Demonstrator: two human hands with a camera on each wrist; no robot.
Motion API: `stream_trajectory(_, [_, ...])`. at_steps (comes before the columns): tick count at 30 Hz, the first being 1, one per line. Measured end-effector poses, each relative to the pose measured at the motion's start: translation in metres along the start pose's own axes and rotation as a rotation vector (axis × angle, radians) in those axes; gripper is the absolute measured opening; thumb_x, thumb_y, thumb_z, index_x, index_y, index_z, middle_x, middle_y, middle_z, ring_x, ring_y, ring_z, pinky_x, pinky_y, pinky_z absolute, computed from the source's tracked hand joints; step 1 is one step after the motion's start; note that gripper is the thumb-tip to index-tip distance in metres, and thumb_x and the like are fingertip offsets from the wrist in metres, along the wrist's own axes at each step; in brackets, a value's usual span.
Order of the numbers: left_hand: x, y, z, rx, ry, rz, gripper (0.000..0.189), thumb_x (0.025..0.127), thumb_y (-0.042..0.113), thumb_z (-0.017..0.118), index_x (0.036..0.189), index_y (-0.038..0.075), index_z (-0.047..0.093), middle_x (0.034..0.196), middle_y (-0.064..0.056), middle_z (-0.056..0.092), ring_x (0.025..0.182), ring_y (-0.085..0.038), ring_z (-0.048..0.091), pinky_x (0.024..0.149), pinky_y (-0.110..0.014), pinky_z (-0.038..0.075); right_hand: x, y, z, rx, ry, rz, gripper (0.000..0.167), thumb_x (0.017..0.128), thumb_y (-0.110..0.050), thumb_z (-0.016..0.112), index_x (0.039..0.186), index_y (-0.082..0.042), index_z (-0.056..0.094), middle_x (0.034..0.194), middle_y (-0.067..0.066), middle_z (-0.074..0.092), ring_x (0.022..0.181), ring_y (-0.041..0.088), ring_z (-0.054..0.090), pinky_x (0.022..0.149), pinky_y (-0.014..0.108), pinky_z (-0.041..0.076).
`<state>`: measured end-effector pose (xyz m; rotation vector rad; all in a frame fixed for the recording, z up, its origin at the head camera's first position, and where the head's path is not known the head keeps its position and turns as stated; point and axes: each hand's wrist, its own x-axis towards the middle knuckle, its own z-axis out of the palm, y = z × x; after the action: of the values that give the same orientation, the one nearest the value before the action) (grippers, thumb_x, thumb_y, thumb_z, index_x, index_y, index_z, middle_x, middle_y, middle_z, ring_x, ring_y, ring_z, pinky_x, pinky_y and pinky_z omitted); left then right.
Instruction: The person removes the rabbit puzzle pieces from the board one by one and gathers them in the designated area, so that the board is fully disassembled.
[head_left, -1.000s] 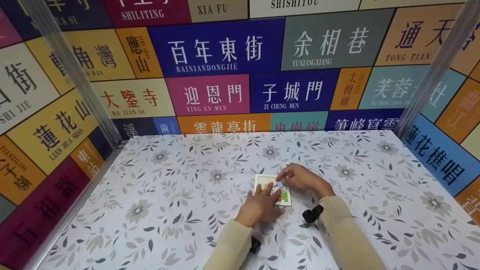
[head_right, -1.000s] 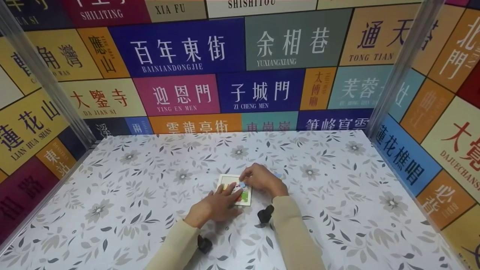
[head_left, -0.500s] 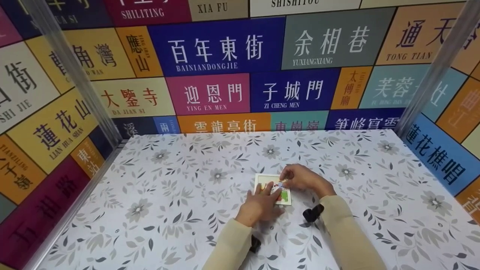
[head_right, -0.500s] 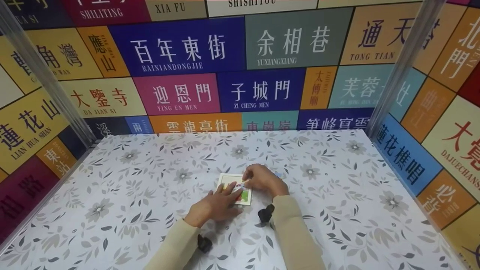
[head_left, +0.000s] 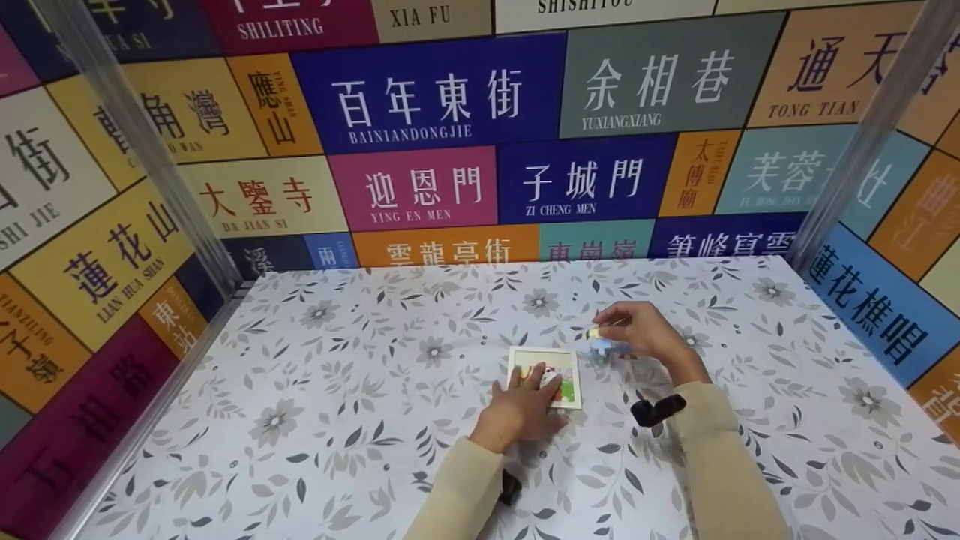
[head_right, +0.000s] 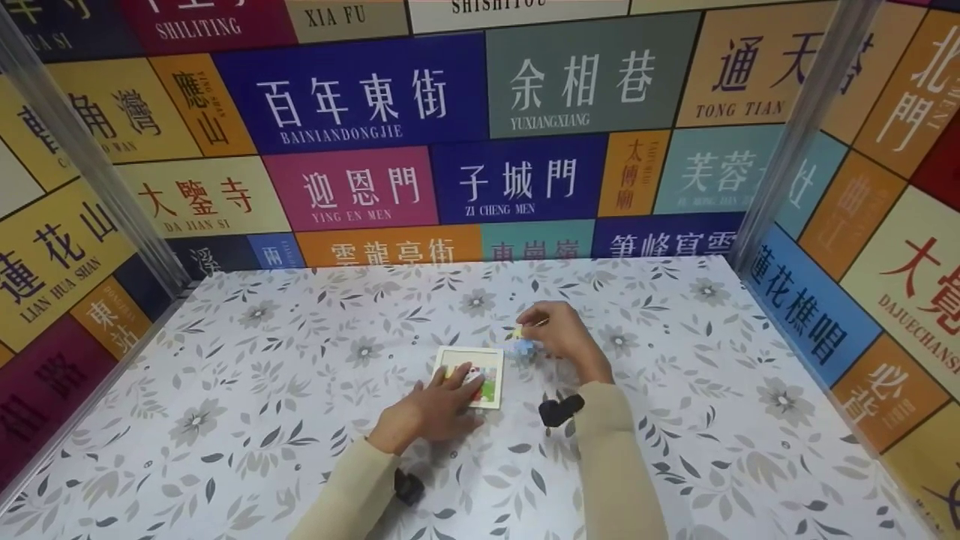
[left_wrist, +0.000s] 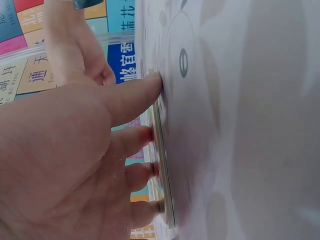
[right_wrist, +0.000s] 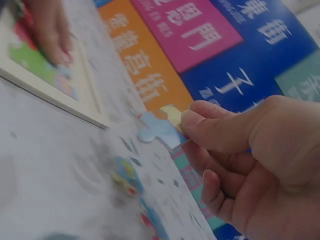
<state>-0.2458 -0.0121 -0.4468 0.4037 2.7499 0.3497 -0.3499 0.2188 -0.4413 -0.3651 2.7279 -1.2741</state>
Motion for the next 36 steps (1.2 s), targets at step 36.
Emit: stream_trajectory(36, [-0.013,0.015,0.000,0.024,-0.033,0.046,0.073,0.098,0.052,0.056,0.160,0.030,0.025,0.170,-0.001,0.017,0.157,-0.034,0.012,0.123,-0.064,0.015,-0.007,0.011,-0.022,-0.062,0.082,0.100,0.034,0.102,-0.021,0.058,0.128,0.000,0.064,0.127,0.025,0.064,0.111,0.037,0.062,0.087,0.042,0.052])
